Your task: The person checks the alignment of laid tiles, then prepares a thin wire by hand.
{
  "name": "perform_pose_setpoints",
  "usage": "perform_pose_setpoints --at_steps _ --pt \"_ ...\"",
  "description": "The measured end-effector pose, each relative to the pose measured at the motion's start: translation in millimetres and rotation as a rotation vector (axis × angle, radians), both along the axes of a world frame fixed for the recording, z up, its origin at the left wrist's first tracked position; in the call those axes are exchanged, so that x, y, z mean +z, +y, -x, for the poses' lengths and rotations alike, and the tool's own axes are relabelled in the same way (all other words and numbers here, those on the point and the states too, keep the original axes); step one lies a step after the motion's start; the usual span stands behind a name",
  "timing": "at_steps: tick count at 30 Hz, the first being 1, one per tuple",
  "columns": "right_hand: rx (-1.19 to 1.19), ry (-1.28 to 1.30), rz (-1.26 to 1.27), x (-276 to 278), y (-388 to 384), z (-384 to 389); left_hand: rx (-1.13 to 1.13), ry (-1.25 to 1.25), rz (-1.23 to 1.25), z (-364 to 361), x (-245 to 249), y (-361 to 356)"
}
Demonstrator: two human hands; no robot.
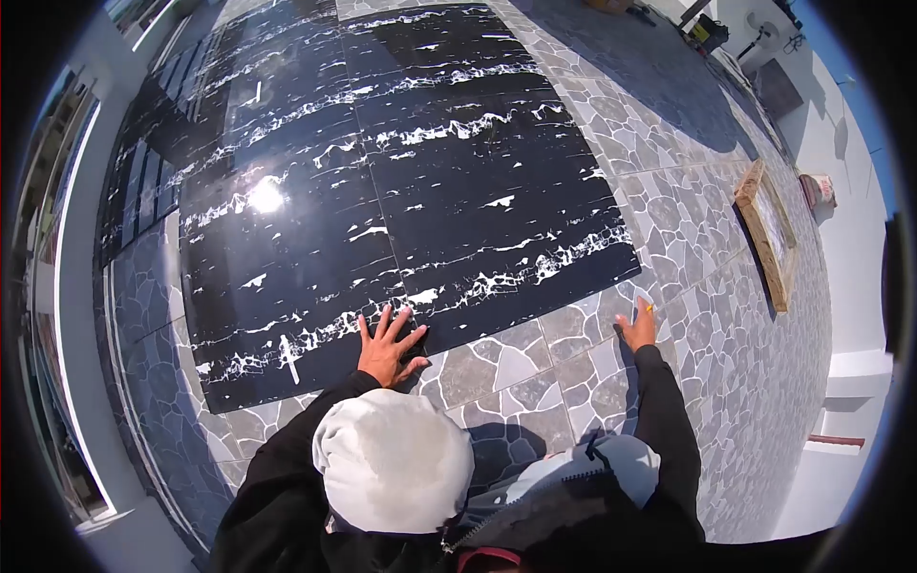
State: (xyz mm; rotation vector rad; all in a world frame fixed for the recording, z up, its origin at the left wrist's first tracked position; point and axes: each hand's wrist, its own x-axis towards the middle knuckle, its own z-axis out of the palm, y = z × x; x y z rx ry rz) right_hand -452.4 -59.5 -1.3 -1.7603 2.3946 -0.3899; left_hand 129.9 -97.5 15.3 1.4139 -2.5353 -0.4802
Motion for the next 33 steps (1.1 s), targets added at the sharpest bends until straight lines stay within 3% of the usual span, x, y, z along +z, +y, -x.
perform_pose_setpoints --at_steps 1,2,4,6,9,13,33 --pt "0.02 0.112 0.141 -24.0 -14.3 12.4 0.029 -0.034 0.008 7.2 1.2 1.9" --pt "0.043 0.092 0.151 -27.0 -28.7 17.5 0.054 -0.053 0.016 12.4 -0.6 6.1" --pt "-0.164 0.017 0.071 -31.2 -46.2 28.3 0.049 -0.101 0.057 17.9 -4.7 6.7" --pt "-0.176 -0.117 0.122 -42.4 -53.6 53.2 0.048 -0.13 0.07 22.9 -8.4 7.2" --pt "-0.191 -0.119 0.183 -39.1 -66.1 73.7 0.041 -0.162 0.055 27.8 -11.7 5.8" --pt "-0.183 -0.242 0.184 -27.3 -78.0 68.2 0.043 -0.179 0.046 34.4 -4.9 6.2" --pt "-0.201 -0.259 0.167 -15.9 -79.3 67.0 0.052 -0.139 0.064 31.0 -6.5 7.9"
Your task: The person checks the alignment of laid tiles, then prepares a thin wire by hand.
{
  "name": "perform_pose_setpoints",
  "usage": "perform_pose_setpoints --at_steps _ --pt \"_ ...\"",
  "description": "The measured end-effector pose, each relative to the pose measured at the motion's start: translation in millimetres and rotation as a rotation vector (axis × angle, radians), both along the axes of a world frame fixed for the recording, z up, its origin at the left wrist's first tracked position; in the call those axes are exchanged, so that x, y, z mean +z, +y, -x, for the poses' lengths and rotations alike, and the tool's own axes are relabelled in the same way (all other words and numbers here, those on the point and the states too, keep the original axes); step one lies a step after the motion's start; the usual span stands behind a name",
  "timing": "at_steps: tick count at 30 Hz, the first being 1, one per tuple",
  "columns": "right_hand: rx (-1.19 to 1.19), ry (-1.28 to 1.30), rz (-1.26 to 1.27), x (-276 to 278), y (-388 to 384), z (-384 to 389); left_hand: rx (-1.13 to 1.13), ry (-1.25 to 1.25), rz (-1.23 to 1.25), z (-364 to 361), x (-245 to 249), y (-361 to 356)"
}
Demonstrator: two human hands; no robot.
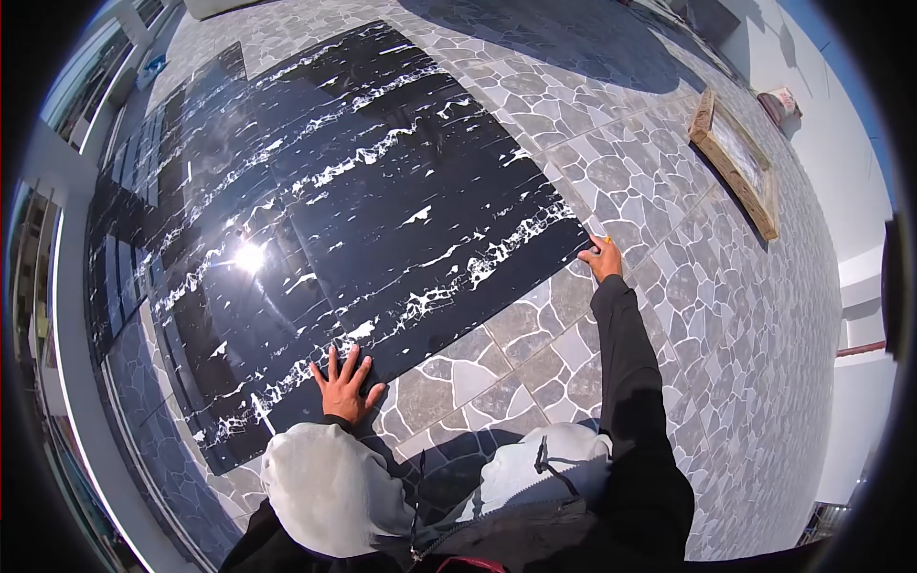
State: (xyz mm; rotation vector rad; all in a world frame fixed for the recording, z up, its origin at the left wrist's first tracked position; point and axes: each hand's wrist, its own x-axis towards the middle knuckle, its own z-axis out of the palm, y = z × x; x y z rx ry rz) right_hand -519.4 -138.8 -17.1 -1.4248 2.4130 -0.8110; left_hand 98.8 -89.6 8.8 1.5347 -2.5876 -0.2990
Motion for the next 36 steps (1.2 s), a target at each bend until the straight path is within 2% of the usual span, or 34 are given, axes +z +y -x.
perform_pose_setpoints --at_steps 1,3,5,7,9,11,13,14,15,18,29,35,36 --pt "0.005 0.043 0.01 4.0 -2.3 -8.5 0.008 0.005 0.004 -0.1 1.9 -0.1" --pt "0.019 0.035 -0.163 22.6 -6.5 -20.8 0.008 0.021 0.019 -4.7 -1.3 0.6" --pt "0.068 0.505 -0.025 -32.7 -5.4 2.6 0.006 0.015 0.017 -8.1 -1.1 1.0" --pt "-0.076 0.34 -0.295 2.7 -10.1 -35.7 0.009 0.037 0.003 -10.8 0.1 1.0" --pt "-0.035 0.449 -0.267 15.0 -19.7 -74.3 0.011 0.055 0.0 -13.8 -2.9 0.8" --pt "0.307 0.582 -0.15 47.6 -28.0 -148.4 0.015 0.096 -0.032 -17.1 0.1 1.0" --pt "0.622 0.534 0.002 57.7 -28.6 -222.8 -0.009 0.104 -0.015 -20.2 3.9 1.8" --pt "0.708 0.381 -0.085 66.9 -24.0 -263.7 -0.009 0.101 -0.001 -20.4 3.2 0.1" --pt "0.791 0.352 0.011 58.8 -16.1 -296.2 -0.008 0.099 0.01 -20.3 0.7 1.1" --pt "0.978 0.232 -0.06 51.7 14.3 -360.1 -0.007 0.117 0.014 -22.7 -5.6 0.4" --pt "1.047 0.363 -0.017 37.7 28.8 -365.6 -0.005 0.154 0.065 -25.8 -10.5 4.3" --pt "1.235 0.389 -0.068 56.4 36.5 -369.5 -0.013 0.157 0.076 -26.1 -14.1 5.3" --pt "1.338 0.389 -0.138 62.2 35.6 -372.8 -0.014 0.153 0.044 -27.0 -11.9 7.1"
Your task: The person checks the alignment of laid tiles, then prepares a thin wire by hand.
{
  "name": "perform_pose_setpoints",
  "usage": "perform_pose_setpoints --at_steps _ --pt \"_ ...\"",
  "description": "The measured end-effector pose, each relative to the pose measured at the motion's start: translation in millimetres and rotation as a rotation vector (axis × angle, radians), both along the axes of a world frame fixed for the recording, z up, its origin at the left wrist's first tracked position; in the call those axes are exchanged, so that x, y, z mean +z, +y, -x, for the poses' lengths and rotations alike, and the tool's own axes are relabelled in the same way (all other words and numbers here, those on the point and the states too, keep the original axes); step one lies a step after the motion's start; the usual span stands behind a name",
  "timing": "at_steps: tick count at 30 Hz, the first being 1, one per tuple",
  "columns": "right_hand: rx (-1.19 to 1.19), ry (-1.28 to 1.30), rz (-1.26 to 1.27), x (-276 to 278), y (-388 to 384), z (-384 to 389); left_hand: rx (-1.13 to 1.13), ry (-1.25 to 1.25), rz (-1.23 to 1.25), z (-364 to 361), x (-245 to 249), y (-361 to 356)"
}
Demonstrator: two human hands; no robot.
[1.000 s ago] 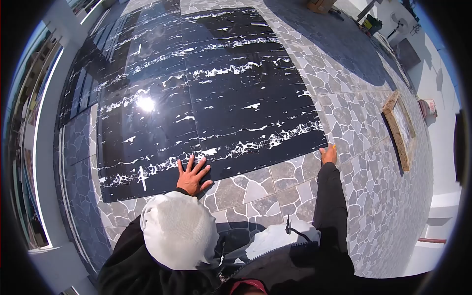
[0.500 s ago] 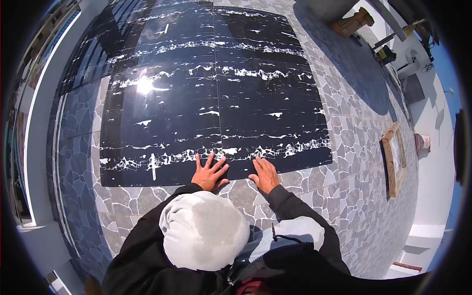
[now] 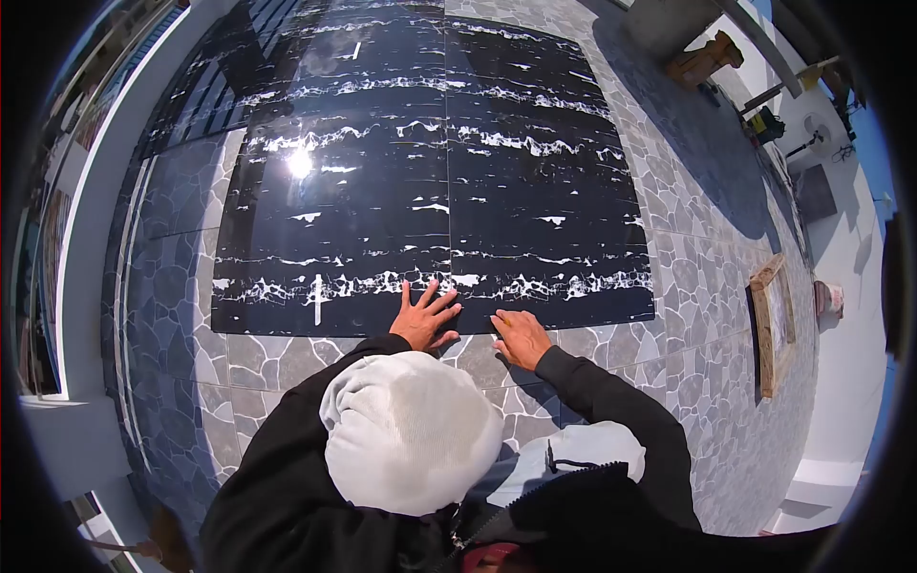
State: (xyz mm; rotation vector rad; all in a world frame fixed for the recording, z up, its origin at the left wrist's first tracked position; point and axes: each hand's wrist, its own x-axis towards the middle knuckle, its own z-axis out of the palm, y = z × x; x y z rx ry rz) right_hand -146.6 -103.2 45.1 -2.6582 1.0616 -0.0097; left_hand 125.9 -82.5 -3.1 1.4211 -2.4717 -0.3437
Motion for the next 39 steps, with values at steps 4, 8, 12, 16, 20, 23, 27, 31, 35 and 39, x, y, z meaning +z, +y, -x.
perform_pose_setpoints --at_steps 4,8,12,16,20,23,27,31,35,39 --pt "0.171 0.054 -0.02 20.2 -8.9 -25.0 -0.037 -0.009 -0.057 -1.3 2.8 -1.9" --pt "0.171 0.13 0.054 13.2 -7.9 -70.4 -0.014 -0.024 -0.048 -2.4 -4.3 -1.8" --pt "0.03 0.086 0.028 -6.1 4.1 -81.2 -0.015 -0.035 -0.043 -2.5 -11.2 -2.5" --pt "0.046 0.106 -0.033 -16.4 -5.7 -78.6 -0.015 -0.008 -0.064 -2.0 -10.8 -3.9" --pt "0.041 0.094 0.012 -23.7 -4.3 -77.6 -0.023 -0.002 -0.046 -3.1 -9.9 -5.0" --pt "0.044 0.095 0.002 -26.5 -6.4 -76.2 -0.035 0.003 -0.049 -3.5 -11.1 -6.8" --pt "0.048 0.083 0.047 -30.2 -6.0 -74.8 -0.046 0.002 -0.059 -3.1 -14.4 -6.8" --pt "0.059 0.092 0.078 -33.5 -5.2 -74.1 -0.028 0.03 -0.071 -1.8 -10.4 -5.3" --pt "0.059 0.082 0.076 -32.9 -3.6 -72.7 -0.038 0.001 -0.097 -2.6 -13.4 -4.4" --pt "0.013 0.096 -0.016 -18.4 -4.1 -84.4 -0.054 0.16 -0.202 -18.1 -4.7 -6.7"
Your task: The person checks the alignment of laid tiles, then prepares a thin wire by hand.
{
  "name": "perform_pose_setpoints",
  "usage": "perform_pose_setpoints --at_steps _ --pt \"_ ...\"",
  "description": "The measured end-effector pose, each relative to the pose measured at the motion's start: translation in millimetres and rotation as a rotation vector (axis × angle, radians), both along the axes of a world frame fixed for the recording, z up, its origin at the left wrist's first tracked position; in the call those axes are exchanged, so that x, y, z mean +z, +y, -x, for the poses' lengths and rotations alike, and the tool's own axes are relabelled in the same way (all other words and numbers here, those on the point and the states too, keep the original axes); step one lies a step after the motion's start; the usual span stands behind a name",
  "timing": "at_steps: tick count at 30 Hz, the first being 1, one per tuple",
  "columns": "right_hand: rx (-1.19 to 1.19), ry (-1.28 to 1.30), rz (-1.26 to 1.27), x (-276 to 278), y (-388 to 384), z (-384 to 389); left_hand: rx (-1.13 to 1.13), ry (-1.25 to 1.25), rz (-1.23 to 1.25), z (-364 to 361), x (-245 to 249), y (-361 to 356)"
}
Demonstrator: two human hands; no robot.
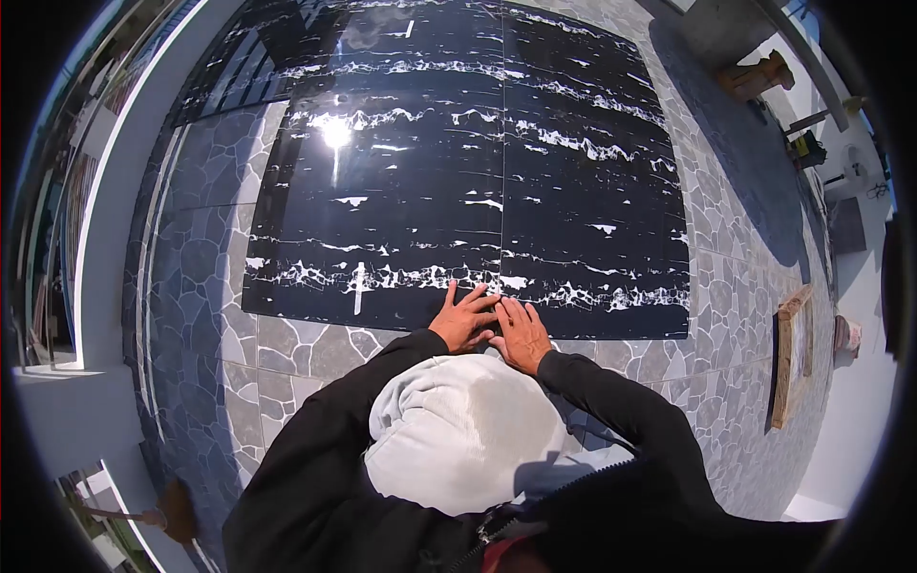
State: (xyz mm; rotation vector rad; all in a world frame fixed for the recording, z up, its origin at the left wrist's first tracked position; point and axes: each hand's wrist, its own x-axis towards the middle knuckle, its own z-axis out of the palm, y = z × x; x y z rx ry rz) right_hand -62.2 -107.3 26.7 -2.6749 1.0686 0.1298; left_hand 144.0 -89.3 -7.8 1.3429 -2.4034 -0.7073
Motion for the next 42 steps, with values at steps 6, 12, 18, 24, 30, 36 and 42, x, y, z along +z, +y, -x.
perform_pose_setpoints --at_steps 6,12,18,24,30,36,42 --pt "-0.094 -0.048 0.052 -12.5 9.5 -5.2 1.135 -0.169 0.225 -189.2 10.3 52.6" --pt "-0.305 -0.136 0.029 -31.9 22.5 -16.9 1.705 -0.324 0.077 -338.0 -55.3 123.4" --pt "-0.329 -0.149 0.043 -37.7 24.7 -11.7 1.731 -0.231 0.01 -335.9 -50.4 120.9" --pt "-0.352 -0.145 0.033 -32.5 22.8 -14.0 1.717 -0.25 -0.001 -340.0 -53.8 120.5" --pt "-0.351 -0.138 0.032 -35.2 23.1 -13.1 1.716 -0.224 0.037 -342.5 -55.5 119.9" --pt "-0.348 -0.163 0.072 -34.1 25.6 -14.0 1.652 -0.21 0.019 -350.1 -53.8 128.8" --pt "-0.375 -0.277 0.04 -34.5 24.5 -7.3 1.142 -0.238 0.021 -368.1 -44.1 163.1"
